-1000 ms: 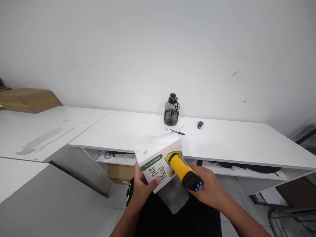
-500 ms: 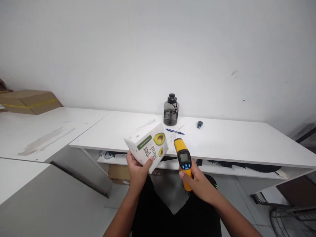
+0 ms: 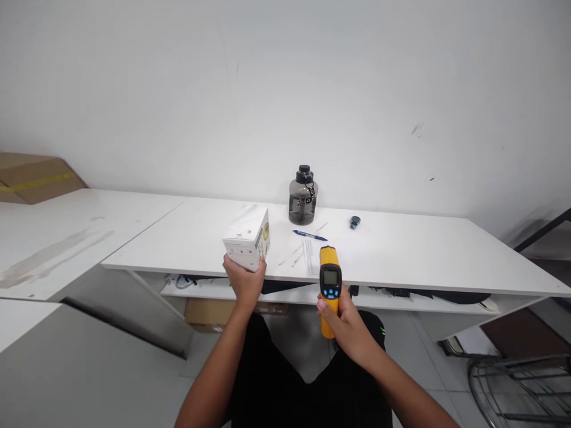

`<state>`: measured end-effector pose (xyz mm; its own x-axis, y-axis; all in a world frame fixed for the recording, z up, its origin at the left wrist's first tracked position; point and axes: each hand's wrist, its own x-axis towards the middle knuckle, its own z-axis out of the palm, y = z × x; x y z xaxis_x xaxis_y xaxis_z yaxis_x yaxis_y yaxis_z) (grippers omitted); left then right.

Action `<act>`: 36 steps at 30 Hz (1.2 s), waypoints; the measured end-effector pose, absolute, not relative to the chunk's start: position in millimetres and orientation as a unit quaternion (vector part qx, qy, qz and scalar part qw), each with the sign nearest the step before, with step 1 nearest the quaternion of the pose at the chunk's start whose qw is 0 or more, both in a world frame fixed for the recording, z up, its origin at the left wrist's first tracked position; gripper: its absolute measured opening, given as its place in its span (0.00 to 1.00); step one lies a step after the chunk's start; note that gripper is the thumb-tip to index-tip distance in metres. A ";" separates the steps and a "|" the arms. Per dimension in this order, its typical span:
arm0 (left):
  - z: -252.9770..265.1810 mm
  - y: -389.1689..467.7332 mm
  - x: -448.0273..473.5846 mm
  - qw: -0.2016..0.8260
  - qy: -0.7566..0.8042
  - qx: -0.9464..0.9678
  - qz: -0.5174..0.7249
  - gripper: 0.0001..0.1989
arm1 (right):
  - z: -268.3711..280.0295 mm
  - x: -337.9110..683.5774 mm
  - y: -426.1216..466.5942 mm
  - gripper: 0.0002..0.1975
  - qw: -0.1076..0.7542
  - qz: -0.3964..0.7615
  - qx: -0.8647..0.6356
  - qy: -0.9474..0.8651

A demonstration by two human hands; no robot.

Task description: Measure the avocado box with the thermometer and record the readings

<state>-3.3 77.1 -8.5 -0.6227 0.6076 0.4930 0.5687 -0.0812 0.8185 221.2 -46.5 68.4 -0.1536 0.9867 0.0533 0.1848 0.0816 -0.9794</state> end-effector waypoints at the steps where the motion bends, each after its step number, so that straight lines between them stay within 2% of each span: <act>1: -8.4 76.4 -3.3 0.016 0.682 0.436 0.587 0.50 | 69.1 218.7 -45.7 0.24 0.431 0.469 -0.489 -0.597; 12: -3.7 72.4 -4.4 0.015 0.688 0.445 0.573 0.49 | 72.5 204.2 -45.8 0.18 0.455 0.489 -0.454 -0.590; 21: -5.1 72.7 -5.5 0.024 0.696 0.446 0.563 0.50 | 68.6 203.2 -49.7 0.17 0.451 0.497 -0.456 -0.585; 30: -3.4 70.1 -5.2 0.033 0.691 0.448 0.566 0.50 | 63.6 198.6 -45.7 0.20 0.461 0.492 -0.470 -0.569; 33: -4.3 70.4 -5.3 0.034 0.689 0.446 0.570 0.49 | 52.6 195.1 -37.2 0.20 0.494 0.519 -0.465 -0.519; 36: -8.4 72.1 -7.4 0.032 0.682 0.445 0.579 0.49 | 45.3 190.6 -22.0 0.26 0.541 0.550 -0.436 -0.464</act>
<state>-7.4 72.1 -8.4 -0.6014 0.6442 0.4726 0.5706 -0.0678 0.8184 190.6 -22.0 45.3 -0.0360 0.9991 0.0221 -0.1910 0.0148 -0.9815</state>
